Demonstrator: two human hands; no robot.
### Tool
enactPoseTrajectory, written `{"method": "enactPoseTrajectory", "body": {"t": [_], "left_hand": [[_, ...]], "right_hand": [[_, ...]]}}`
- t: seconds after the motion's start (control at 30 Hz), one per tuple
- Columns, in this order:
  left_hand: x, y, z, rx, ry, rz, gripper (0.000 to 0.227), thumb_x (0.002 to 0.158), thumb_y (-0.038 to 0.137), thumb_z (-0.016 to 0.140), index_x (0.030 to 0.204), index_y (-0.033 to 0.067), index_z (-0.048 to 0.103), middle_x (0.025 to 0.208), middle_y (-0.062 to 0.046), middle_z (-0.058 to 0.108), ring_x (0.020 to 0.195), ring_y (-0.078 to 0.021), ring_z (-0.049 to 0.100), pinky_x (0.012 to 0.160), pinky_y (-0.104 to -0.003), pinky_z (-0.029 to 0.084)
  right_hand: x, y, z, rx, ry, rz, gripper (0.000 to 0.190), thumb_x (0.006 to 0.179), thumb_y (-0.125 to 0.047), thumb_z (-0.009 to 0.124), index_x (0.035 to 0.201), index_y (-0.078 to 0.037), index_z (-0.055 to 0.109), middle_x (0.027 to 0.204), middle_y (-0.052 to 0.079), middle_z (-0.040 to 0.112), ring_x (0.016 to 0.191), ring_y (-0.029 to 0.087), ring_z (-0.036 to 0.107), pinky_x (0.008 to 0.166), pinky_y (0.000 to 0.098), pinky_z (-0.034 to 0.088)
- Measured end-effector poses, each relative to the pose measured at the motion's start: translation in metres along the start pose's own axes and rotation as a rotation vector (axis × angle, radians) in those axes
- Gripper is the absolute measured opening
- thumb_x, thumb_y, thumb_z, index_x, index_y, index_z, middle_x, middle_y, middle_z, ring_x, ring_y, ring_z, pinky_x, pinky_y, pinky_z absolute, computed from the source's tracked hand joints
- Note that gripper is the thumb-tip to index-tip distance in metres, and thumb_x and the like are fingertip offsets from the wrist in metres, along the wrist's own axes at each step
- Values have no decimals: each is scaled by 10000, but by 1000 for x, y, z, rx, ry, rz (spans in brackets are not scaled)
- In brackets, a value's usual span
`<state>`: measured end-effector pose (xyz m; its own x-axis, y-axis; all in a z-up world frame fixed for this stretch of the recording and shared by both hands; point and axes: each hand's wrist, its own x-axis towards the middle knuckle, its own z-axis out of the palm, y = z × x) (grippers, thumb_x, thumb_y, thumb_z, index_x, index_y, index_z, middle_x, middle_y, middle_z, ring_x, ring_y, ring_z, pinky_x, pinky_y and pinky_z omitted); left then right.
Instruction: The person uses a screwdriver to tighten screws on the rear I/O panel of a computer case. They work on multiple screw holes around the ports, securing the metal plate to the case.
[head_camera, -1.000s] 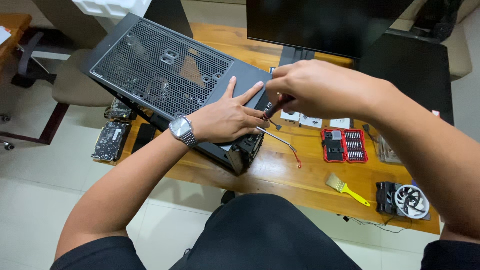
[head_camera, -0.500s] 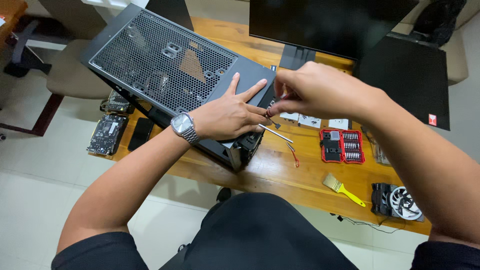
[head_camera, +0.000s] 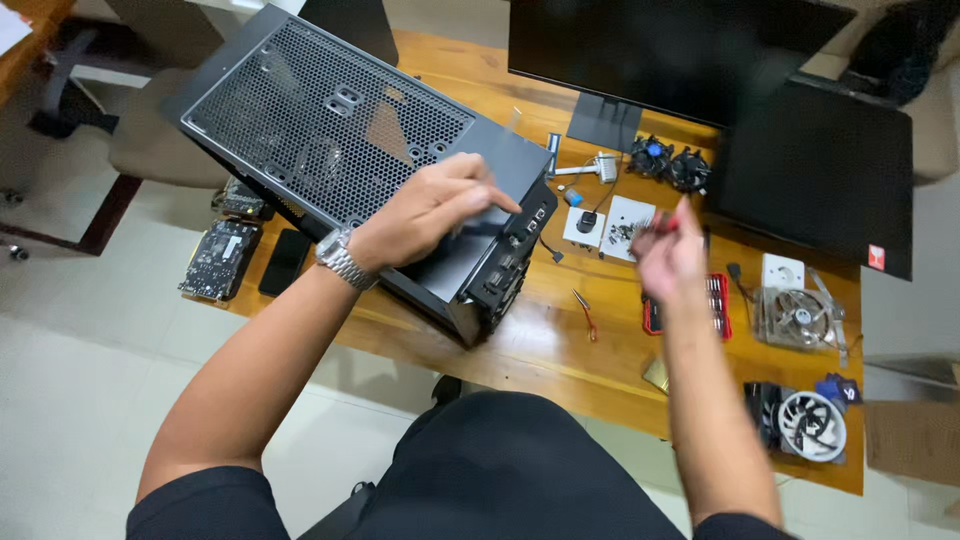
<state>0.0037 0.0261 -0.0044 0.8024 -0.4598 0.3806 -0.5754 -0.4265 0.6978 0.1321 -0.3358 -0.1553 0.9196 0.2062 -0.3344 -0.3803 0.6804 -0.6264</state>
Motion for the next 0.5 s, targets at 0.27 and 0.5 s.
{"method": "enactPoseTrajectory", "body": {"t": [0.27,0.5], "left_hand": [[-19,53,16,-153,392,-268,294,1135,240,600,1128,84,849,894,-91,810,1046,-288,745,1081,-429,533],[-18,60,46,200,499,-218,142,1036,188,763,1131,120,844,1049,-40,843,1155,-284,769,1069,-424,536]], "right_hand": [[-8,172,-196,313,205,446,333,1128,-342,650,953,-68,578,1149,198,779,1110,349,791,994,437,671],[13,114,-107,202,-51,345,114,1078,-23,655,1154,-41,738,1238,159,796,1148,274,782,1081,405,645]]}}
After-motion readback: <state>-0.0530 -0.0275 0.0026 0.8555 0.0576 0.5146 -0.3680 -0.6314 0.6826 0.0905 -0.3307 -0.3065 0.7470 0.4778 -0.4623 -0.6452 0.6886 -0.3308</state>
